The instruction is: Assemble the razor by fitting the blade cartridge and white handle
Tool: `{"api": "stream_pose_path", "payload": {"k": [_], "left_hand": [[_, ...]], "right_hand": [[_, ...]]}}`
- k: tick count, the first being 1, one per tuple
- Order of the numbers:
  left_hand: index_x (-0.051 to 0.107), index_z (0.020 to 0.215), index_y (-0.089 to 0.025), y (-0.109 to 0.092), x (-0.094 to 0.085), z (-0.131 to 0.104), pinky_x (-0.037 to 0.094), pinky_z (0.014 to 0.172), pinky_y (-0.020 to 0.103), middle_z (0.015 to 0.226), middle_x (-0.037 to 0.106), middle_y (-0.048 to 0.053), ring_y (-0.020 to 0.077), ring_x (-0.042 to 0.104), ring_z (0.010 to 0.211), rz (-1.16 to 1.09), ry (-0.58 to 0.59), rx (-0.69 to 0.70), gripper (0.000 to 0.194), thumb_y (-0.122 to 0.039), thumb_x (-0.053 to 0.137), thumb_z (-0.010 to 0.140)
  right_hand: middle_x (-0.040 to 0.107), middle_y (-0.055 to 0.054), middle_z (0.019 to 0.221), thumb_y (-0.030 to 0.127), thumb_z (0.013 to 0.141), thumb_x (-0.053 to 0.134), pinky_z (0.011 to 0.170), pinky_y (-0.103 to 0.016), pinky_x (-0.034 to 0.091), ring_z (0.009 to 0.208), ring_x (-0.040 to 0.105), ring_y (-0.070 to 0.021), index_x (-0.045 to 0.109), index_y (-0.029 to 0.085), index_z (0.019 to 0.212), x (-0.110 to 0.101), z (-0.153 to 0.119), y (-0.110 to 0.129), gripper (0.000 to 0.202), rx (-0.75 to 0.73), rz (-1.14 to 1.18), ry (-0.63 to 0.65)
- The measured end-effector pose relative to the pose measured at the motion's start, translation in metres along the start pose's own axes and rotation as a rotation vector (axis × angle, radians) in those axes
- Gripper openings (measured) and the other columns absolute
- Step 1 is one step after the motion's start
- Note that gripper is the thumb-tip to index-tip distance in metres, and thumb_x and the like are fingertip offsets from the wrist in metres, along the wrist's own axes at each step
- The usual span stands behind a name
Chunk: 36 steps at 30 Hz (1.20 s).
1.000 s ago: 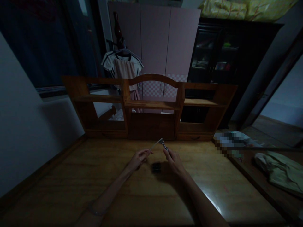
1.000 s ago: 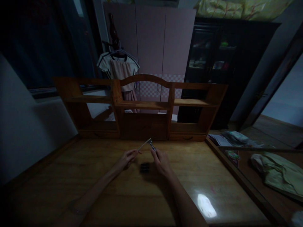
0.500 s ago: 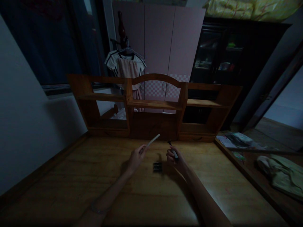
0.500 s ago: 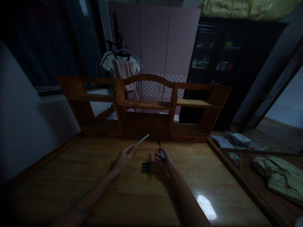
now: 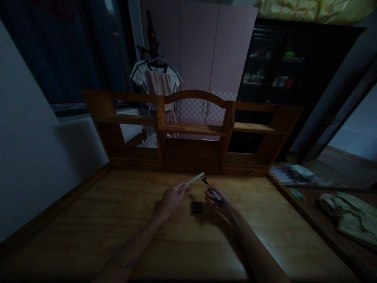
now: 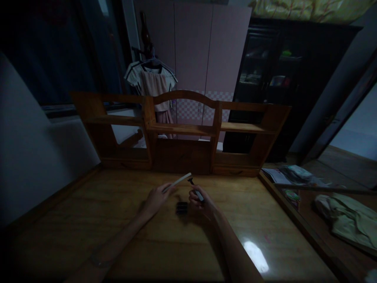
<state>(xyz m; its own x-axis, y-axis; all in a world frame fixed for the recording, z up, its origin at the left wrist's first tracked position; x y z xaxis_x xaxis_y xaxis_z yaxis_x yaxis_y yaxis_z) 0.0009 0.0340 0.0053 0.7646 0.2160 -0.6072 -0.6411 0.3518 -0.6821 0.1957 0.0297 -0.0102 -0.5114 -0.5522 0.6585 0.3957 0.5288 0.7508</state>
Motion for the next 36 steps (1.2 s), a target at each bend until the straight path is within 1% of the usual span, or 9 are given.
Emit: {"api": "stream_pose_path", "payload": {"k": [5, 9, 11, 17, 22, 24, 29, 33, 36], "left_hand": [[0.066, 0.104, -0.023, 0.008, -0.006, 0.003, 0.047, 0.071, 0.025, 0.096, 0.071, 0.005, 0.0198, 0.066, 0.084, -0.057, -0.062, -0.048, 0.032, -0.042, 0.049, 0.085], [0.067, 0.103, -0.025, -0.002, 0.000, -0.001, 0.047, 0.074, 0.024, 0.098, 0.071, 0.002, 0.0185, 0.066, 0.086, -0.126, 0.043, 0.035, 0.031, -0.044, 0.050, 0.085], [0.068, 0.100, -0.025, -0.001, 0.002, -0.001, 0.047, 0.073, 0.024, 0.096, 0.072, 0.003, 0.0188, 0.066, 0.084, -0.113, 0.057, 0.024, 0.031, -0.045, 0.049, 0.084], [0.067, 0.098, -0.019, 0.013, -0.004, 0.007, 0.049, 0.073, 0.026, 0.093, 0.071, 0.005, 0.0196, 0.066, 0.084, -0.213, -0.057, -0.039, 0.033, -0.043, 0.049, 0.084], [0.068, 0.096, -0.018, 0.003, 0.004, 0.005, 0.049, 0.076, 0.026, 0.094, 0.071, 0.004, 0.0193, 0.065, 0.086, -0.293, 0.072, 0.043, 0.033, -0.043, 0.050, 0.084], [0.069, 0.094, -0.019, 0.005, 0.005, 0.006, 0.049, 0.076, 0.026, 0.092, 0.072, 0.003, 0.0194, 0.065, 0.085, -0.273, 0.096, 0.037, 0.032, -0.043, 0.049, 0.084], [0.068, 0.098, -0.017, 0.018, -0.005, 0.010, 0.049, 0.075, 0.027, 0.092, 0.072, 0.005, 0.0201, 0.065, 0.085, -0.262, -0.023, -0.050, 0.036, -0.044, 0.048, 0.084], [0.067, 0.101, -0.020, 0.002, 0.001, 0.004, 0.048, 0.079, 0.026, 0.098, 0.071, 0.003, 0.0194, 0.064, 0.089, -0.263, 0.055, 0.018, 0.034, -0.043, 0.048, 0.084], [0.069, 0.097, -0.022, -0.004, 0.005, 0.001, 0.048, 0.077, 0.026, 0.095, 0.072, 0.003, 0.0199, 0.065, 0.087, -0.202, 0.098, -0.001, 0.033, -0.044, 0.048, 0.084]], "right_hand": [[0.029, 0.009, 0.041, 0.043, 0.089, 0.044, 0.029, -0.016, 0.016, 0.031, 0.019, -0.0034, 0.033, 0.019, 0.053, -0.002, -0.001, 0.002, 0.044, -0.070, 0.033, -0.002], [0.030, 0.009, 0.040, 0.045, 0.088, 0.044, 0.029, -0.016, 0.016, 0.031, 0.021, -0.0037, 0.033, 0.019, 0.053, -0.003, -0.001, 0.001, 0.044, -0.047, 0.023, 0.009], [0.030, 0.009, 0.039, 0.047, 0.088, 0.043, 0.029, -0.016, 0.015, 0.030, 0.020, -0.0036, 0.033, 0.019, 0.052, -0.002, -0.001, 0.000, 0.046, -0.022, 0.013, 0.022], [0.028, 0.009, 0.040, 0.047, 0.087, 0.044, 0.029, -0.016, 0.015, 0.030, 0.018, -0.0030, 0.034, 0.019, 0.053, -0.003, 0.000, 0.003, 0.045, -0.080, 0.008, -0.005], [0.028, 0.009, 0.042, 0.043, 0.087, 0.046, 0.028, -0.016, 0.014, 0.031, 0.019, -0.0035, 0.034, 0.019, 0.053, -0.003, 0.000, 0.002, 0.043, -0.053, -0.025, -0.007], [0.028, 0.009, 0.042, 0.041, 0.086, 0.047, 0.029, -0.016, 0.016, 0.031, 0.020, -0.0036, 0.035, 0.019, 0.054, -0.002, -0.001, 0.004, 0.040, -0.063, -0.015, -0.013], [0.027, 0.009, 0.041, 0.041, 0.086, 0.046, 0.031, -0.017, 0.017, 0.032, 0.019, -0.0041, 0.036, 0.019, 0.054, -0.003, -0.003, 0.008, 0.040, -0.098, 0.004, -0.002], [0.029, 0.009, 0.042, 0.042, 0.085, 0.047, 0.030, -0.016, 0.017, 0.032, 0.019, -0.0037, 0.036, 0.019, 0.054, -0.008, -0.001, 0.004, 0.040, -0.065, -0.002, -0.008], [0.029, 0.009, 0.040, 0.042, 0.085, 0.046, 0.031, -0.017, 0.018, 0.032, 0.020, -0.0040, 0.035, 0.019, 0.053, -0.007, 0.000, 0.000, 0.041, -0.045, -0.007, 0.008]]}}
Point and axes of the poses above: each hand's wrist, its own z-axis towards the middle knuckle, its own x-axis out of the palm, y = z × x, the point moved 4 cm from there along z, towards the middle knuckle
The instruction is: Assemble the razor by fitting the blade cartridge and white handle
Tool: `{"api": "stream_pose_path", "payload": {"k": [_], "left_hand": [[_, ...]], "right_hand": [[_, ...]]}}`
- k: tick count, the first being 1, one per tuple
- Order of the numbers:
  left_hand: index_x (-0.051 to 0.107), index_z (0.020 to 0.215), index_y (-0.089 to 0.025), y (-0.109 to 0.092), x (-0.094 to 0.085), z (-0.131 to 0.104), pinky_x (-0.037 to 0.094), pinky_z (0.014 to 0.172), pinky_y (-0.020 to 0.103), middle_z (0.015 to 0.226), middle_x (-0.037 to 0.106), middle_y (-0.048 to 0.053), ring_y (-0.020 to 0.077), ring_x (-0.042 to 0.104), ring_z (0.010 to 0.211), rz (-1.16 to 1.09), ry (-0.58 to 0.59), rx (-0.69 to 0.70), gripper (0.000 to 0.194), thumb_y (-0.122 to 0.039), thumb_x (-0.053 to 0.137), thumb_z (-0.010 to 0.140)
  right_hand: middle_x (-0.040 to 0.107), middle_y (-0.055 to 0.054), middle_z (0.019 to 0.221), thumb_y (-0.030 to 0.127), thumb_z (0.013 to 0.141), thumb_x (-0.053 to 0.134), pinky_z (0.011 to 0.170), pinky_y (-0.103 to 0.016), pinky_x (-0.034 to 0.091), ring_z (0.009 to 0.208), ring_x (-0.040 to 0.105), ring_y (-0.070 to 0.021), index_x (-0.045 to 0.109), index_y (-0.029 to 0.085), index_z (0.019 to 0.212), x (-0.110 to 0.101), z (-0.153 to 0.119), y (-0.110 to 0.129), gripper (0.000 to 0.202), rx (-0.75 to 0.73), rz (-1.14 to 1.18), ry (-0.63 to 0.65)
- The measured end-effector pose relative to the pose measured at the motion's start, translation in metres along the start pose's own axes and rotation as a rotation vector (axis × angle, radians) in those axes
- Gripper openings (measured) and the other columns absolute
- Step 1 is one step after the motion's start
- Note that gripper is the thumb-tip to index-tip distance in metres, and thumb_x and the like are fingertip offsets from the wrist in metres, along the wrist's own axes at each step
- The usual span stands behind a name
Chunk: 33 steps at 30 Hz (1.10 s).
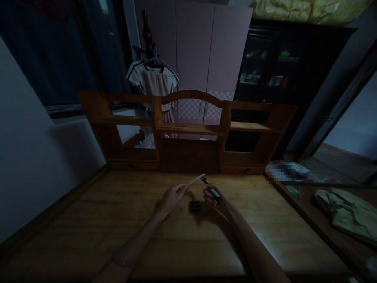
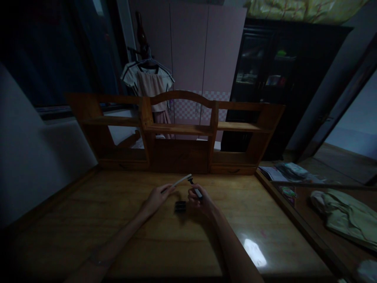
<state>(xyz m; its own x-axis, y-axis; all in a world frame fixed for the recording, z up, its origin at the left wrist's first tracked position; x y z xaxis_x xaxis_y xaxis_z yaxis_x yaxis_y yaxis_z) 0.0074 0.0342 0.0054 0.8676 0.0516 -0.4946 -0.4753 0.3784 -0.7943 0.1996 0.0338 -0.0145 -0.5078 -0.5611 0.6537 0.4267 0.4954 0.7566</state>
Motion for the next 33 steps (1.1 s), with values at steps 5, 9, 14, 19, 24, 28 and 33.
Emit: {"api": "stream_pose_path", "payload": {"k": [5, 9, 14, 19, 24, 28, 33], "left_hand": [[0.068, 0.099, -0.021, 0.005, -0.008, 0.001, 0.048, 0.077, 0.026, 0.096, 0.071, 0.004, 0.0203, 0.065, 0.088, 0.019, -0.074, -0.034, 0.035, -0.046, 0.048, 0.084], [0.068, 0.100, -0.022, 0.003, -0.006, 0.000, 0.048, 0.076, 0.026, 0.096, 0.071, 0.003, 0.0197, 0.065, 0.088, -0.004, -0.036, 0.014, 0.034, -0.045, 0.049, 0.084], [0.069, 0.097, -0.022, 0.006, -0.007, 0.000, 0.049, 0.074, 0.026, 0.093, 0.072, 0.003, 0.0204, 0.066, 0.085, 0.052, -0.071, -0.026, 0.034, -0.045, 0.047, 0.085], [0.067, 0.101, -0.020, 0.001, -0.004, -0.001, 0.049, 0.077, 0.026, 0.098, 0.071, 0.004, 0.0196, 0.065, 0.088, -0.023, -0.075, 0.014, 0.035, -0.044, 0.048, 0.085], [0.068, 0.098, -0.021, 0.004, -0.002, 0.000, 0.049, 0.078, 0.028, 0.094, 0.072, 0.004, 0.0206, 0.066, 0.087, 0.016, -0.060, -0.029, 0.035, -0.045, 0.048, 0.084], [0.067, 0.101, -0.020, 0.003, -0.006, 0.001, 0.049, 0.080, 0.029, 0.096, 0.071, 0.005, 0.0211, 0.065, 0.089, -0.036, -0.085, -0.036, 0.037, -0.046, 0.048, 0.084], [0.067, 0.100, -0.018, -0.016, 0.002, -0.003, 0.048, 0.084, 0.029, 0.100, 0.070, 0.005, 0.0202, 0.064, 0.093, -0.107, 0.012, 0.035, 0.035, -0.043, 0.048, 0.085]], "right_hand": [[0.030, 0.008, 0.040, 0.042, 0.086, 0.045, 0.030, -0.017, 0.018, 0.031, 0.022, -0.0043, 0.035, 0.019, 0.052, 0.006, -0.002, 0.005, 0.042, -0.048, 0.001, -0.015], [0.032, 0.008, 0.039, 0.045, 0.086, 0.045, 0.030, -0.017, 0.017, 0.031, 0.023, -0.0045, 0.036, 0.019, 0.052, 0.010, -0.003, 0.005, 0.043, -0.017, -0.036, -0.006], [0.029, 0.009, 0.042, 0.038, 0.084, 0.048, 0.031, -0.018, 0.019, 0.032, 0.019, -0.0044, 0.035, 0.020, 0.053, 0.008, -0.003, 0.006, 0.039, -0.056, 0.061, -0.004], [0.027, 0.009, 0.043, 0.038, 0.082, 0.051, 0.031, -0.018, 0.017, 0.033, 0.018, -0.0043, 0.034, 0.020, 0.052, 0.008, -0.002, 0.006, 0.039, -0.046, 0.076, 0.001], [0.026, 0.010, 0.044, 0.031, 0.080, 0.055, 0.032, -0.017, 0.016, 0.034, 0.018, -0.0034, 0.033, 0.019, 0.052, 0.012, -0.003, 0.006, 0.037, -0.053, 0.111, -0.030], [0.026, 0.009, 0.044, 0.028, 0.080, 0.054, 0.034, -0.018, 0.018, 0.035, 0.017, -0.0039, 0.032, 0.020, 0.051, 0.012, -0.003, 0.007, 0.038, -0.079, 0.130, -0.056], [0.026, 0.009, 0.045, 0.027, 0.080, 0.054, 0.034, -0.018, 0.019, 0.035, 0.016, -0.0038, 0.031, 0.020, 0.052, 0.011, -0.003, 0.008, 0.037, -0.113, 0.142, -0.083]]}}
Point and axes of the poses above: each hand's wrist, its own z-axis towards the middle knuckle, its own x-axis out of the palm, y = z × x, the point moved 4 cm from there along z, towards the middle knuckle
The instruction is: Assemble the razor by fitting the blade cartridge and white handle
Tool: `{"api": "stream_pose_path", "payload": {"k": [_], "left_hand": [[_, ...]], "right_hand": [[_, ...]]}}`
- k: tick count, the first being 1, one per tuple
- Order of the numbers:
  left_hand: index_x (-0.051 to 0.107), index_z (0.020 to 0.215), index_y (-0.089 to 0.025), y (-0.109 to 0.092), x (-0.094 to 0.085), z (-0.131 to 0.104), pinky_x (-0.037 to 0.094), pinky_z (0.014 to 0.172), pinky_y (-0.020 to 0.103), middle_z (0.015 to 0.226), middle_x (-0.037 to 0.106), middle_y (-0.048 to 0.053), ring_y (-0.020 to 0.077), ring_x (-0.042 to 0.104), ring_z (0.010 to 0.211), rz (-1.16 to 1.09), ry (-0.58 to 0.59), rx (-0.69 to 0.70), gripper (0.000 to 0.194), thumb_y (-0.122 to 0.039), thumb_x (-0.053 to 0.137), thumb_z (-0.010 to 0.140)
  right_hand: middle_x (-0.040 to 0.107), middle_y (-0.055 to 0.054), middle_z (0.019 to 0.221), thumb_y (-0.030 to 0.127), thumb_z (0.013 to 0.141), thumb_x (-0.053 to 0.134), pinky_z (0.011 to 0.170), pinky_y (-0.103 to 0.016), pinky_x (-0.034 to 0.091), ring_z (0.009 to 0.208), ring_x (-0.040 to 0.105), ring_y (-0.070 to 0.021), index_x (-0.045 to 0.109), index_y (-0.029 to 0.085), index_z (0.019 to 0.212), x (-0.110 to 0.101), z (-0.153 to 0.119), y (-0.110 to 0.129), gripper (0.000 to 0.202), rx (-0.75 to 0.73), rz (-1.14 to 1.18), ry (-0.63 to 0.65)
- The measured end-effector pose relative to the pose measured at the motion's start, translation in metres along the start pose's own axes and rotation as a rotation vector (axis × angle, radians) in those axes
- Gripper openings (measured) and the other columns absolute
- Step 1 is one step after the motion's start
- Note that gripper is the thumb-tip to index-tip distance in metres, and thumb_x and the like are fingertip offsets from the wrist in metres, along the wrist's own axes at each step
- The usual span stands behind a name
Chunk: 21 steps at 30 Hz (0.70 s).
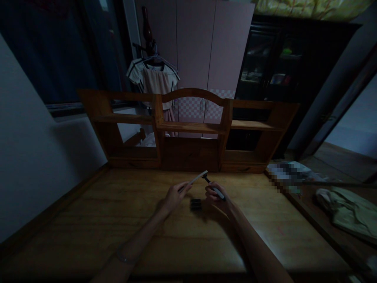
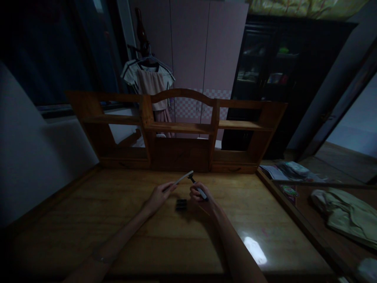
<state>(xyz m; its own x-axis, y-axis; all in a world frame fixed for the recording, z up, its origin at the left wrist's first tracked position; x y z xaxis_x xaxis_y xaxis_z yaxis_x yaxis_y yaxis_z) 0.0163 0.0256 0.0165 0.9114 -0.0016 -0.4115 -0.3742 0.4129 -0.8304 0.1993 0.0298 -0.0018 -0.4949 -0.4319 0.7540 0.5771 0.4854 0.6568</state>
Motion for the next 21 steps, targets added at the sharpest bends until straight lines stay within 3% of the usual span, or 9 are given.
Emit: {"api": "stream_pose_path", "payload": {"k": [4, 9, 14, 21], "left_hand": [[0.068, 0.100, -0.017, -0.005, 0.004, -0.002, 0.049, 0.083, 0.028, 0.099, 0.071, 0.005, 0.0201, 0.064, 0.091, -0.017, 0.004, 0.021, 0.035, -0.042, 0.050, 0.084], [0.068, 0.098, -0.017, 0.003, -0.001, 0.000, 0.049, 0.081, 0.028, 0.098, 0.071, 0.005, 0.0196, 0.064, 0.090, -0.028, -0.065, 0.001, 0.035, -0.043, 0.049, 0.085], [0.068, 0.098, -0.017, 0.006, 0.002, 0.000, 0.050, 0.081, 0.030, 0.096, 0.071, 0.005, 0.0204, 0.064, 0.088, -0.012, 0.003, -0.022, 0.037, -0.045, 0.048, 0.085], [0.068, 0.100, -0.019, 0.005, 0.002, -0.003, 0.049, 0.082, 0.028, 0.098, 0.071, 0.004, 0.0203, 0.065, 0.090, 0.006, -0.034, -0.003, 0.035, -0.045, 0.050, 0.084]], "right_hand": [[0.025, 0.009, 0.044, 0.028, 0.080, 0.054, 0.035, -0.018, 0.021, 0.035, 0.017, -0.0042, 0.030, 0.020, 0.053, -0.001, -0.001, 0.002, 0.037, -0.003, 0.001, -0.018], [0.025, 0.009, 0.044, 0.028, 0.080, 0.054, 0.035, -0.019, 0.020, 0.035, 0.017, -0.0044, 0.030, 0.020, 0.052, 0.002, -0.002, 0.003, 0.038, 0.007, 0.004, -0.003], [0.024, 0.009, 0.042, 0.032, 0.082, 0.050, 0.036, -0.019, 0.022, 0.034, 0.016, -0.0044, 0.031, 0.020, 0.051, 0.001, -0.002, 0.004, 0.039, 0.000, -0.037, 0.043], [0.024, 0.009, 0.043, 0.034, 0.083, 0.050, 0.036, -0.019, 0.022, 0.035, 0.017, -0.0047, 0.030, 0.020, 0.051, -0.002, -0.001, 0.005, 0.040, 0.022, -0.044, 0.045]]}}
Point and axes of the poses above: each hand's wrist, its own z-axis towards the middle knuckle, its own x-axis out of the palm, y = z × x, the point moved 4 cm from there along z, towards the middle knuckle
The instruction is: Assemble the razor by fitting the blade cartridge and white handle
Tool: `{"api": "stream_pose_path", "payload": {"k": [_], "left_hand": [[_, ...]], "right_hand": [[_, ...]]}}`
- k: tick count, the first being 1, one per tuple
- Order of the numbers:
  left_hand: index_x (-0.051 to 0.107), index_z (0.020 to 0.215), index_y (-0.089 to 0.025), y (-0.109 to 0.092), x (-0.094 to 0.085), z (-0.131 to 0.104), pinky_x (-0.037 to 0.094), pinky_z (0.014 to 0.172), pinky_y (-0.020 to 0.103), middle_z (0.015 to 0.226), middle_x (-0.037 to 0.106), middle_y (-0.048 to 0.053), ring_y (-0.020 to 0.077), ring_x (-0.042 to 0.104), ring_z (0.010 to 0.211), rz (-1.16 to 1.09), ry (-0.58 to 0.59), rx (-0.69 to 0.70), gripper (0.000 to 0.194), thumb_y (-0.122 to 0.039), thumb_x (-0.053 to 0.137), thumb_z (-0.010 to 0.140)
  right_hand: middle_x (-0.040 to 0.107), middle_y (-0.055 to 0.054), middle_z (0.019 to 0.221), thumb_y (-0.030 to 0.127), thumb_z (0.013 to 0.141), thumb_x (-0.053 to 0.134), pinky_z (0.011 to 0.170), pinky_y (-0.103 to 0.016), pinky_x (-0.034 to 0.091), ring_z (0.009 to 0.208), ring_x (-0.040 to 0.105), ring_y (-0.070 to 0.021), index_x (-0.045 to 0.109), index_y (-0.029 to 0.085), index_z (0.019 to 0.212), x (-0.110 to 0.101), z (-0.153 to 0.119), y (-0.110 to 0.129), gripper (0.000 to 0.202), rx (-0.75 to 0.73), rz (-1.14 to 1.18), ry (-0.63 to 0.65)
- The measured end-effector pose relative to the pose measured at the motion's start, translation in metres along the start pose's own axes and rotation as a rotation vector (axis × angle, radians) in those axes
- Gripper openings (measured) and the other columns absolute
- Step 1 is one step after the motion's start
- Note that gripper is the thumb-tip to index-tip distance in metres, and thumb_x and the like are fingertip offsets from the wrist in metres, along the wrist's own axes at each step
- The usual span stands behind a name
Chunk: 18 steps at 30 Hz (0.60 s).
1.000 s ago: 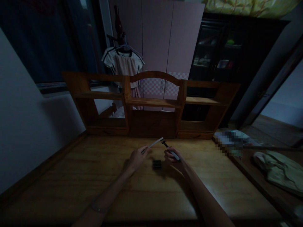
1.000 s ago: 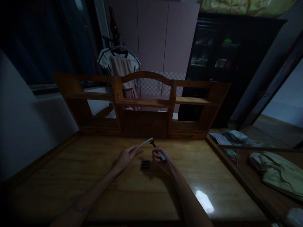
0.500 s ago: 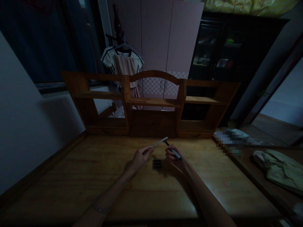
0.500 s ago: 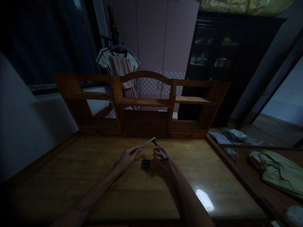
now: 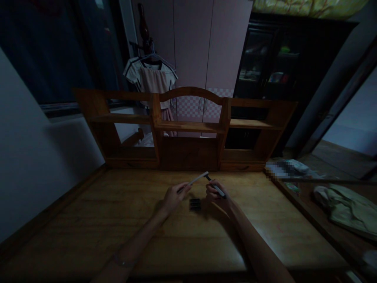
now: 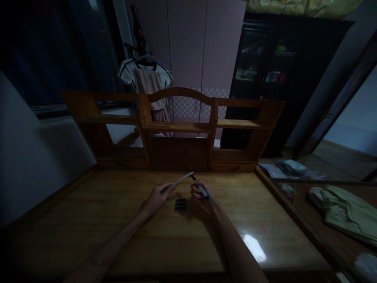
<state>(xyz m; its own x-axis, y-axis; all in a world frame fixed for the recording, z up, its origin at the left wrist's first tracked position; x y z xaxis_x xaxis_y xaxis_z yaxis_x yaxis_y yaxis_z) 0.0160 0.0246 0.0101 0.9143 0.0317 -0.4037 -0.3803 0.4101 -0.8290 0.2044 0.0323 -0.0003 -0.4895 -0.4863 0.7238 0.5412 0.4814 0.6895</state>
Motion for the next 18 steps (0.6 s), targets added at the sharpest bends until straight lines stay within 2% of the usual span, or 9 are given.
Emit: {"api": "stream_pose_path", "payload": {"k": [2, 7, 12, 15, 18], "left_hand": [[0.068, 0.100, -0.021, 0.001, -0.001, 0.000, 0.049, 0.080, 0.028, 0.097, 0.071, 0.004, 0.0207, 0.065, 0.088, 0.047, -0.003, -0.011, 0.035, -0.046, 0.050, 0.084], [0.068, 0.102, -0.022, 0.002, -0.008, 0.000, 0.049, 0.074, 0.027, 0.096, 0.072, 0.005, 0.0209, 0.066, 0.085, 0.130, -0.102, -0.029, 0.035, -0.046, 0.049, 0.084], [0.068, 0.102, -0.025, 0.004, -0.010, 0.000, 0.048, 0.074, 0.026, 0.097, 0.072, 0.004, 0.0211, 0.066, 0.087, 0.227, -0.070, -0.033, 0.032, -0.045, 0.050, 0.085], [0.068, 0.102, -0.023, 0.008, -0.013, 0.001, 0.048, 0.073, 0.026, 0.094, 0.072, 0.006, 0.0217, 0.066, 0.086, 0.288, -0.105, -0.079, 0.032, -0.044, 0.050, 0.085], [0.066, 0.106, -0.024, 0.004, -0.013, 0.000, 0.047, 0.072, 0.025, 0.099, 0.071, 0.005, 0.0202, 0.066, 0.086, 0.283, -0.120, -0.034, 0.032, -0.042, 0.048, 0.086]], "right_hand": [[0.023, 0.009, 0.042, 0.035, 0.083, 0.049, 0.036, -0.019, 0.022, 0.035, 0.018, -0.0052, 0.029, 0.021, 0.050, 0.001, 0.000, -0.001, 0.040, 0.018, -0.002, 0.003], [0.024, 0.009, 0.044, 0.031, 0.082, 0.051, 0.034, -0.019, 0.019, 0.035, 0.016, -0.0047, 0.029, 0.021, 0.051, 0.001, 0.000, -0.001, 0.039, -0.013, 0.048, -0.014], [0.024, 0.009, 0.041, 0.037, 0.085, 0.047, 0.035, -0.019, 0.021, 0.035, 0.017, -0.0052, 0.030, 0.021, 0.050, 0.001, -0.001, -0.003, 0.042, 0.035, 0.000, 0.027], [0.025, 0.009, 0.042, 0.035, 0.084, 0.048, 0.035, -0.019, 0.021, 0.035, 0.017, -0.0049, 0.030, 0.020, 0.050, -0.001, 0.000, -0.002, 0.041, -0.007, 0.001, 0.002], [0.025, 0.009, 0.042, 0.035, 0.083, 0.050, 0.034, -0.018, 0.019, 0.034, 0.017, -0.0044, 0.030, 0.020, 0.050, -0.003, 0.002, -0.002, 0.042, -0.003, -0.008, -0.003]]}}
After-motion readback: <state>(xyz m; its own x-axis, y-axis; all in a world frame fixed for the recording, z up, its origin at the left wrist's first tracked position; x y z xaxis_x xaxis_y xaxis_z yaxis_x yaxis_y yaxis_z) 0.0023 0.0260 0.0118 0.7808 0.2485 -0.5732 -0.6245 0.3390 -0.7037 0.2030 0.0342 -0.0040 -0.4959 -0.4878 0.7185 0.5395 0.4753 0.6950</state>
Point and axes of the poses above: each hand's wrist, its own z-axis towards the middle knuckle, its own x-axis out of the palm, y = z × x, the point moved 4 cm from there along z, towards the middle knuckle
